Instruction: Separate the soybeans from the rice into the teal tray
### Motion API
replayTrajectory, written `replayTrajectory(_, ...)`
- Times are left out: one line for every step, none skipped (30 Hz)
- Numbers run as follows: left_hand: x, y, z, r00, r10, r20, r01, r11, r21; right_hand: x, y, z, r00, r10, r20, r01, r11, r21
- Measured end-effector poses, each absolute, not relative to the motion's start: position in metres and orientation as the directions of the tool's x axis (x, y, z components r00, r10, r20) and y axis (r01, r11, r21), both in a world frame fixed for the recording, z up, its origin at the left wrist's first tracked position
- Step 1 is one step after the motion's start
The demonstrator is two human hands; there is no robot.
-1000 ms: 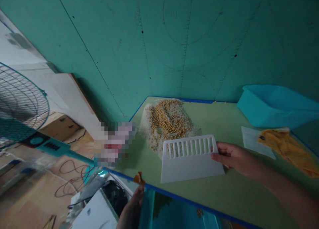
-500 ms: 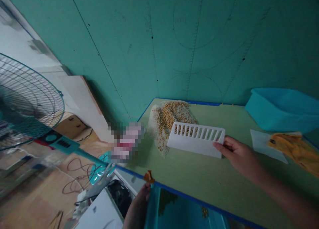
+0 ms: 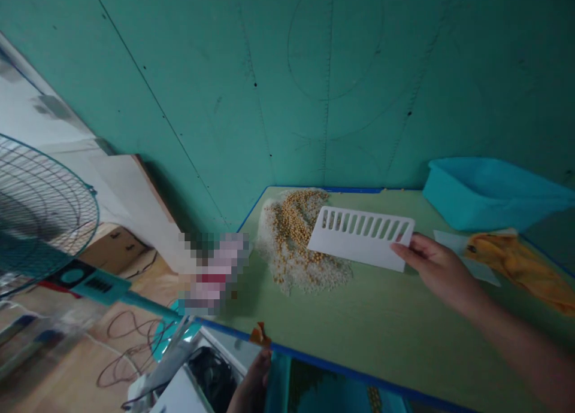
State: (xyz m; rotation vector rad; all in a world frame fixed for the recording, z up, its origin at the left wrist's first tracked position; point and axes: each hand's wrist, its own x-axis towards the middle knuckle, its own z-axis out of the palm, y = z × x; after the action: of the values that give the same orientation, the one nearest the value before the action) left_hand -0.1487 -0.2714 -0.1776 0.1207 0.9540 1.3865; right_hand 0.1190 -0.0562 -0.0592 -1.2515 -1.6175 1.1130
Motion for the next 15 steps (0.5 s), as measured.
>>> replayTrajectory(-0.150, -0.270, -0.177, -0.129, 0.857, -0.499, -0.746, 0.248, 0.618, 0.119, -0.056, -0.060, -0.209, 0.975, 0.076, 0.292, 0.136, -0.947)
replayTrajectory(-0.151, -0.268, -0.177, -0.144, 0.853, -0.502, -0.719, 0.258, 0.645, 0.119, -0.056, -0.060, -0.218, 0.973, 0.080, 0.301, 0.145, -0.943)
replayTrajectory(-0.152, -0.266, -0.177, -0.159, 0.847, -0.507, -0.694, 0.269, 0.668, 0.119, -0.056, -0.060, -0.227, 0.970, 0.083, 0.306, 0.152, -0.940)
replayTrajectory(-0.153, -0.265, -0.178, -0.172, 0.841, -0.513, -0.672, 0.281, 0.685, 0.119, -0.057, -0.060, -0.237, 0.968, 0.083, 0.307, 0.156, -0.939)
replayTrajectory(-0.154, -0.265, -0.179, -0.183, 0.834, -0.520, -0.653, 0.292, 0.699, 0.118, -0.058, -0.059, -0.246, 0.966, 0.082, 0.305, 0.158, -0.939)
replayTrajectory(-0.154, -0.265, -0.180, -0.194, 0.827, -0.528, -0.637, 0.303, 0.709, 0.117, -0.059, -0.058, -0.254, 0.964, 0.077, 0.303, 0.155, -0.940)
replayTrajectory(-0.155, -0.266, -0.182, -0.203, 0.820, -0.535, -0.624, 0.313, 0.716, 0.117, -0.059, -0.057, -0.252, 0.965, 0.073, 0.301, 0.150, -0.942)
replayTrajectory(-0.156, -0.267, -0.183, -0.211, 0.814, -0.541, -0.614, 0.320, 0.721, 0.116, -0.060, -0.056, -0.244, 0.967, 0.068, 0.303, 0.143, -0.942)
replayTrajectory(-0.156, -0.268, -0.185, -0.218, 0.808, -0.547, -0.608, 0.326, 0.724, 0.116, -0.060, -0.055, -0.230, 0.971, 0.064, 0.308, 0.135, -0.942)
replayTrajectory(-0.156, -0.269, -0.186, -0.223, 0.804, -0.551, -0.605, 0.329, 0.725, 0.115, -0.060, -0.055, -0.214, 0.975, 0.059, 0.316, 0.126, -0.940)
replayTrajectory(-0.157, -0.269, -0.187, -0.225, 0.802, -0.554, -0.605, 0.330, 0.725, 0.115, -0.060, -0.055, -0.200, 0.978, 0.054, 0.324, 0.118, -0.939)
replayTrajectory(-0.157, -0.270, -0.188, -0.226, 0.800, -0.556, -0.607, 0.331, 0.723, 0.115, -0.060, -0.055, -0.192, 0.980, 0.046, 0.332, 0.109, -0.937)
replayTrajectory(-0.157, -0.270, -0.188, -0.224, 0.800, -0.557, -0.611, 0.330, 0.720, 0.114, -0.060, -0.055, -0.193, 0.980, 0.037, 0.337, 0.102, -0.936)
replayTrajectory(-0.157, -0.269, -0.187, -0.220, 0.800, -0.557, -0.616, 0.329, 0.716, 0.114, -0.060, -0.056, -0.204, 0.979, 0.026, 0.336, 0.095, -0.937)
replayTrajectory(-0.157, -0.269, -0.187, -0.216, 0.802, -0.557, -0.623, 0.326, 0.711, 0.115, -0.061, -0.056, -0.217, 0.976, 0.018, 0.330, 0.091, -0.939)
